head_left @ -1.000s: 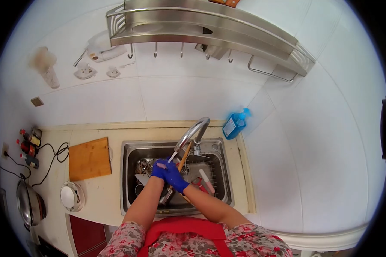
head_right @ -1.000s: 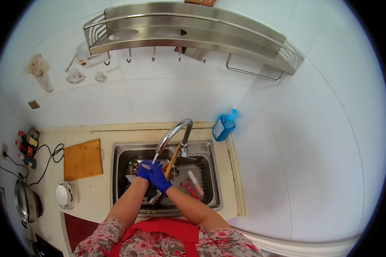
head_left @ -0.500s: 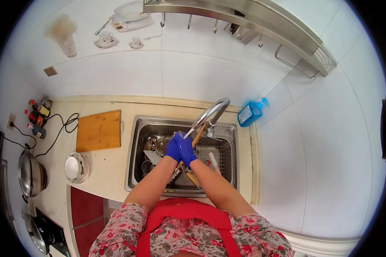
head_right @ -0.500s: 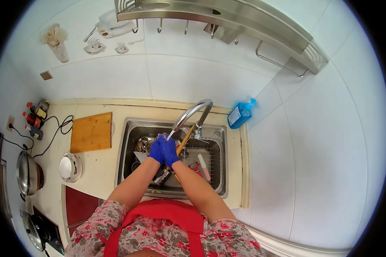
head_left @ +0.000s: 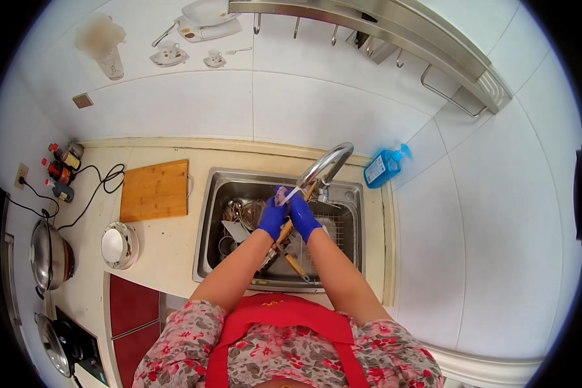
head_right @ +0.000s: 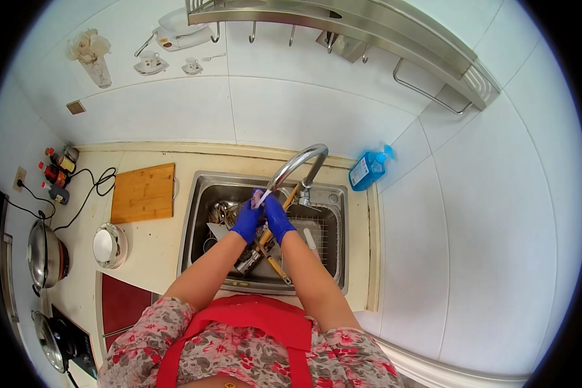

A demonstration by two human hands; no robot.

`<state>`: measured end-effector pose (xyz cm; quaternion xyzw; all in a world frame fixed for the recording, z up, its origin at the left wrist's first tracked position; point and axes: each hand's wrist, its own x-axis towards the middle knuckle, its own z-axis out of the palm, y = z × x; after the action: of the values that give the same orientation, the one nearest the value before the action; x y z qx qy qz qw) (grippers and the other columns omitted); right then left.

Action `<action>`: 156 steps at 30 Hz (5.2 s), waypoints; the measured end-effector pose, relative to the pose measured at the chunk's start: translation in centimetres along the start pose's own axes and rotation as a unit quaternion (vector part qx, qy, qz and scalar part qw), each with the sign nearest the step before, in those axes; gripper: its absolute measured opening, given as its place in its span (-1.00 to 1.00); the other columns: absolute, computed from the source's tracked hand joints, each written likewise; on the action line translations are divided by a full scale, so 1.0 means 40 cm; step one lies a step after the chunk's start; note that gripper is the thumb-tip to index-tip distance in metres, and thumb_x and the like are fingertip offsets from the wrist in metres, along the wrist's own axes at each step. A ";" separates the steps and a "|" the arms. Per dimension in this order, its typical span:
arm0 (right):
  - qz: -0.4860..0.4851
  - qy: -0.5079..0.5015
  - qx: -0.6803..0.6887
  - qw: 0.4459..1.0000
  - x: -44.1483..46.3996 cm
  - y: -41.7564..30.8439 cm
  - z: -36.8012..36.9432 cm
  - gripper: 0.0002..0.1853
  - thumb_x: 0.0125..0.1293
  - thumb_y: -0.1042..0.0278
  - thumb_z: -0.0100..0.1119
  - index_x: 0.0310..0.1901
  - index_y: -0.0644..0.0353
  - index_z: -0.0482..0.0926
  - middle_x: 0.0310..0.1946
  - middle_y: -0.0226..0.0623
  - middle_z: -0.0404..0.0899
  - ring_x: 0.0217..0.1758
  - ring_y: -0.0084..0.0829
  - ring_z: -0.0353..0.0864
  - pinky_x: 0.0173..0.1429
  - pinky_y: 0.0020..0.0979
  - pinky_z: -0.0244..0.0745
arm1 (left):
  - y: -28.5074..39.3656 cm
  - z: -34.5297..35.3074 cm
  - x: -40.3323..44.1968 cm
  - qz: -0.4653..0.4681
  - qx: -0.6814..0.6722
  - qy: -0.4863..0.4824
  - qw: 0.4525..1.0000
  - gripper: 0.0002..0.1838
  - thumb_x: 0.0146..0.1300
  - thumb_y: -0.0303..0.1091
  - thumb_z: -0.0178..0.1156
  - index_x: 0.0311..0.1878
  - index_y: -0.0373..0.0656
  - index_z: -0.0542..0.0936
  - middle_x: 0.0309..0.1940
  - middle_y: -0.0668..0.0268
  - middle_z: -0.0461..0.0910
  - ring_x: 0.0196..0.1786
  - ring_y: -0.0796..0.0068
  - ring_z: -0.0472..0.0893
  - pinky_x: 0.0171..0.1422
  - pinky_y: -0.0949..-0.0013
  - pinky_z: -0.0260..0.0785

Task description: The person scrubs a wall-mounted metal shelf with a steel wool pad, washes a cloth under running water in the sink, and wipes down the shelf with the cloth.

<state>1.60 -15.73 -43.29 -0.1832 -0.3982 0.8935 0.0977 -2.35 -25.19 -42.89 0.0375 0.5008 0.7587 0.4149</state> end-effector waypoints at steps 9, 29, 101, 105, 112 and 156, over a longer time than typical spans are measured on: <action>-0.088 0.070 -0.181 0.977 -0.106 -0.017 0.051 -0.52 0.33 0.30 0.14 0.26 0.23 0.40 0.12 -0.31 0.51 0.16 -0.49 0.46 0.26 -0.47 0.31 | -0.010 -0.025 0.024 0.126 0.278 -0.030 0.952 -0.90 0.25 -0.40 0.10 -0.28 -0.19 0.57 -0.37 0.24 0.56 -0.34 0.50 0.53 -0.26 0.39 0.37; -0.140 0.193 -0.112 0.965 -0.069 -0.014 -0.031 -0.71 0.24 0.39 0.24 -0.05 0.36 0.60 -0.20 -0.31 0.63 -0.17 -0.49 0.57 -0.01 -0.48 0.46 | 0.049 -0.118 0.026 0.116 0.284 -0.060 0.950 -0.69 0.30 -0.28 0.16 -0.02 -0.30 0.59 -0.14 0.24 0.64 -0.16 0.46 0.60 0.00 0.40 0.44; -0.202 0.081 -0.303 0.928 -0.091 0.059 0.084 -0.79 0.33 0.28 0.08 -0.19 0.25 0.57 -0.37 -0.35 0.59 -0.32 -0.49 0.56 -0.20 -0.43 0.48 | -0.067 -0.133 0.095 -0.056 -0.126 -0.129 0.982 -0.79 0.37 -0.34 -0.10 -0.20 -0.13 0.55 -0.30 0.22 0.62 -0.23 0.39 0.60 -0.09 0.34 0.43; -0.284 0.119 -0.431 0.848 -0.059 0.095 0.031 -0.72 0.31 0.22 0.06 -0.21 0.29 0.59 -0.41 -0.24 0.61 -0.29 -0.38 0.62 -0.16 -0.38 0.48 | -0.083 -0.115 0.101 -0.077 -0.137 -0.047 0.986 -0.76 0.38 -0.32 -0.09 -0.20 -0.20 0.56 -0.31 0.20 0.62 -0.22 0.40 0.60 -0.06 0.34 0.42; -0.021 0.170 -0.254 0.952 -0.044 -0.029 -0.045 -0.76 0.27 0.16 0.17 -0.27 0.19 0.59 -0.45 -0.33 0.60 -0.43 -0.42 0.62 -0.38 -0.41 0.48 | 0.059 -0.093 0.044 0.154 0.260 0.062 0.951 -0.77 0.34 -0.26 0.12 -0.18 -0.25 0.59 -0.32 0.27 0.62 -0.29 0.52 0.55 -0.14 0.44 0.40; -0.063 0.058 -0.310 0.947 -0.083 -0.019 0.046 -0.80 0.22 0.43 0.20 -0.14 0.30 0.63 -0.39 -0.40 0.61 -0.40 -0.64 0.53 -0.29 -0.54 0.45 | 0.130 -0.061 -0.034 0.060 0.283 0.072 0.955 -0.77 0.16 -0.33 0.31 -0.22 -0.31 0.64 -0.44 0.28 0.64 -0.46 0.58 0.56 -0.33 0.51 0.42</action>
<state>3.89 -17.54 -40.75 -0.2310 -0.6597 0.7058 0.1150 -5.69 -28.68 -39.51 0.1289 0.7202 0.6100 0.3042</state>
